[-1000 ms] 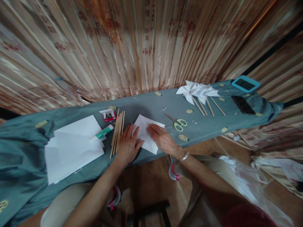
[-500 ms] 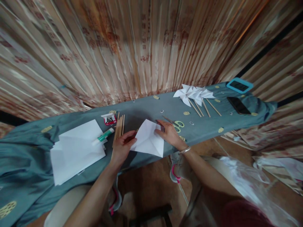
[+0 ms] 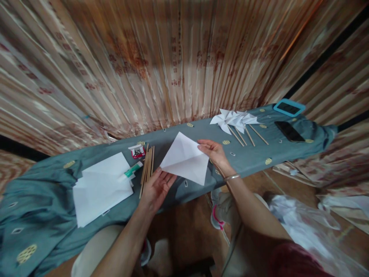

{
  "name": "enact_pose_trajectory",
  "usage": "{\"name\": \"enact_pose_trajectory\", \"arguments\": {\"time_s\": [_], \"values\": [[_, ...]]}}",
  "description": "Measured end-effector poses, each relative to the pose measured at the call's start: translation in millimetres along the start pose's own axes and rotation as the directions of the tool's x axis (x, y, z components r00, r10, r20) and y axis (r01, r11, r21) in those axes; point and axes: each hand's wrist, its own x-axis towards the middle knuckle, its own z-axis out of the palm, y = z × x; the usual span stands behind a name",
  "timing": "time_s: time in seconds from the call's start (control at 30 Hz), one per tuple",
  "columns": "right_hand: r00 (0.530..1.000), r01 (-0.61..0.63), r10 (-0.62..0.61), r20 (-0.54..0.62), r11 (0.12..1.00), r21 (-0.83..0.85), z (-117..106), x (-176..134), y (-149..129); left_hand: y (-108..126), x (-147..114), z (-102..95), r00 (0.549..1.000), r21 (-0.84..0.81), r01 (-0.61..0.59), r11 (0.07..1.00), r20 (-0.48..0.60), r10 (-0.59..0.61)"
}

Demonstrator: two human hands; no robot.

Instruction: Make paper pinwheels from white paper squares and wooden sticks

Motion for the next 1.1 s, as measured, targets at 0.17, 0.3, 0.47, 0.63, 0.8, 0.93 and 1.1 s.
{"name": "enact_pose_trajectory", "arguments": {"time_s": [0.17, 0.3, 0.47, 0.63, 0.8, 0.93, 1.1], "values": [[1.0, 0.024, -0.024, -0.005, 1.0, 0.018, 8, -2, -2, -6, -6, 12.9, 0.995, 0.061, -0.001, 0.998, 0.1, -0.005], [0.997, 0.032, -0.028, 0.07, 0.998, -0.056, 20, -3, 3, -19, -7, 25.6, 0.999, 0.11, -0.047, 0.993, -0.02, 0.049], [0.981, 0.189, -0.176, 0.085, 0.747, -0.638, 3, 3, -1, -8, 2, 27.0, 0.975, 0.075, -0.169, 0.983, -0.136, 0.178], [0.982, 0.144, -0.156, 0.106, 0.26, -0.955, -31, -9, -2, 21, 8, 16.3, 0.942, 0.07, -0.272, 0.96, -0.184, 0.28], [0.986, 0.137, -0.103, 0.131, 0.053, -0.989, -39, -22, 5, 35, 11, 11.4, 0.92, 0.0, -0.346, 0.938, -0.195, 0.339], [0.988, 0.132, -0.076, 0.136, -0.049, -0.99, -37, -25, 6, 41, 12, 12.6, 0.884, -0.002, -0.415, 0.91, -0.235, 0.403], [0.983, 0.17, -0.041, 0.181, -0.193, -0.966, -41, -36, 3, 48, 12, 17.1, 0.857, 0.004, -0.461, 0.887, -0.258, 0.446]]}}
